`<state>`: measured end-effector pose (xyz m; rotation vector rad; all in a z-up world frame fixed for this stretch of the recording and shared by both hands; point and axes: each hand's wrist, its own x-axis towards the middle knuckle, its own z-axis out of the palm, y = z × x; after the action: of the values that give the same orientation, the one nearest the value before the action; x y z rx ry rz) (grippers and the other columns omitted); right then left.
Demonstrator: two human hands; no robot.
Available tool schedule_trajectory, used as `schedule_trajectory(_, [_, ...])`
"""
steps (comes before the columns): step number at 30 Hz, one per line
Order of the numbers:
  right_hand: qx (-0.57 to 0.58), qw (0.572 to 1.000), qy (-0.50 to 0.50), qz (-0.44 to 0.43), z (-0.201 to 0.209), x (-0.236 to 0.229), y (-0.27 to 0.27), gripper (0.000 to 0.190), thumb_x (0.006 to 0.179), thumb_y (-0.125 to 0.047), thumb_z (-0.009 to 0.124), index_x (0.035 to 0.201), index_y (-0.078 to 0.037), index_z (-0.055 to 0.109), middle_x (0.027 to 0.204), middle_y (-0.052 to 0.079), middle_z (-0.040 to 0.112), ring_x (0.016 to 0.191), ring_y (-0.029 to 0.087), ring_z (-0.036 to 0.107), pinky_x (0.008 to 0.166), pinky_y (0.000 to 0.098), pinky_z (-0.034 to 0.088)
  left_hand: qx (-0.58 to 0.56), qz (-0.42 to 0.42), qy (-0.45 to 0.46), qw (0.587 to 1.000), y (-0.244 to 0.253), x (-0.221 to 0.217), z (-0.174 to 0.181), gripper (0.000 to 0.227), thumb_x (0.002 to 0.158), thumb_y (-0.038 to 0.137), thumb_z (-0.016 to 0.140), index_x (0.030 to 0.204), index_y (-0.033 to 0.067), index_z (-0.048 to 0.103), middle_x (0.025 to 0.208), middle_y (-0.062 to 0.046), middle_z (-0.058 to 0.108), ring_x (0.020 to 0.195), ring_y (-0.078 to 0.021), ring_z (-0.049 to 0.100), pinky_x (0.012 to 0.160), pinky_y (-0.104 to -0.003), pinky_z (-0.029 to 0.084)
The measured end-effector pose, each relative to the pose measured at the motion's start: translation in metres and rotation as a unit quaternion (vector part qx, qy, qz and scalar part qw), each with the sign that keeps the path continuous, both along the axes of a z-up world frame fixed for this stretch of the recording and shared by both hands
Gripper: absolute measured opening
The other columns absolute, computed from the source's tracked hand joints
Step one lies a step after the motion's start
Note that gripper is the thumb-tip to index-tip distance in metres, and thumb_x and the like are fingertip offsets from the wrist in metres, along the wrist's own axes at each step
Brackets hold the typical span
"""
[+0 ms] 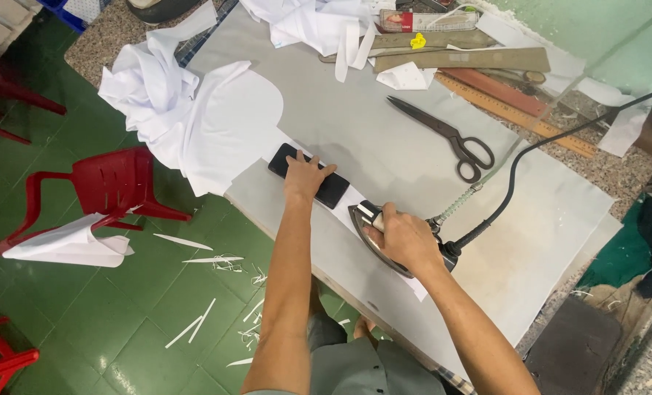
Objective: The person irons a white fabric piece on a work table using a steam iron and a black pressing block. They repeatedly smooth the fabric, press it with the block, and move the iron along the material to remove wrinkles.
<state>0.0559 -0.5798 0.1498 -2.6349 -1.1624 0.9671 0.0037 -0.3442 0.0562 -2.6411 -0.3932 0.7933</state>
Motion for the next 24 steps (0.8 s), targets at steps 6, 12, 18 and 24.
schedule_trajectory(6, [0.003,1.000,0.006,-0.003,0.001,0.000,-0.001,0.049,0.098,-0.049,0.054,0.115,-0.004,0.058,0.099,0.025,0.075,0.098,0.042,0.075,0.082,0.0488,0.059,0.007,0.004,-0.006,1.000,-0.002,-0.002,-0.002,0.089,0.090,0.014,0.075,0.154,0.0566,0.032,0.158,0.008,0.050,0.145,-0.0331,0.045,0.114,-0.059,0.043])
schedule_trajectory(12, [0.006,1.000,0.023,-0.012,-0.002,0.004,-0.004,0.049,0.096,-0.049,0.056,0.115,-0.004,0.060,0.100,0.024,0.076,0.100,0.042,0.075,0.083,0.0482,0.059,0.003,0.006,-0.009,1.000,-0.003,-0.002,0.004,0.088,0.089,0.013,0.075,0.154,0.0557,0.033,0.158,0.007,0.050,0.145,-0.0331,0.045,0.114,-0.059,0.043])
schedule_trajectory(18, [0.068,0.996,0.061,0.013,-0.010,0.007,-0.009,0.062,0.101,-0.049,0.048,0.141,-0.003,0.052,0.118,0.028,0.071,0.109,0.046,0.070,0.090,0.0541,0.057,-0.068,0.031,-0.027,0.997,0.023,-0.009,-0.019,0.087,0.091,0.015,0.073,0.156,0.0549,0.030,0.161,0.006,0.044,0.152,-0.0280,0.034,0.124,-0.058,0.025])
schedule_trajectory(24, [-0.004,1.000,-0.003,0.024,-0.024,0.004,0.002,0.064,0.100,-0.061,0.047,0.128,-0.004,0.054,0.101,0.023,0.073,0.096,0.041,0.075,0.082,0.0491,0.061,-0.100,0.108,-0.142,0.979,0.112,-0.036,-0.039,0.084,0.085,0.057,0.073,0.159,0.0373,0.040,0.145,-0.010,0.060,0.134,-0.0346,0.054,0.117,-0.049,0.033])
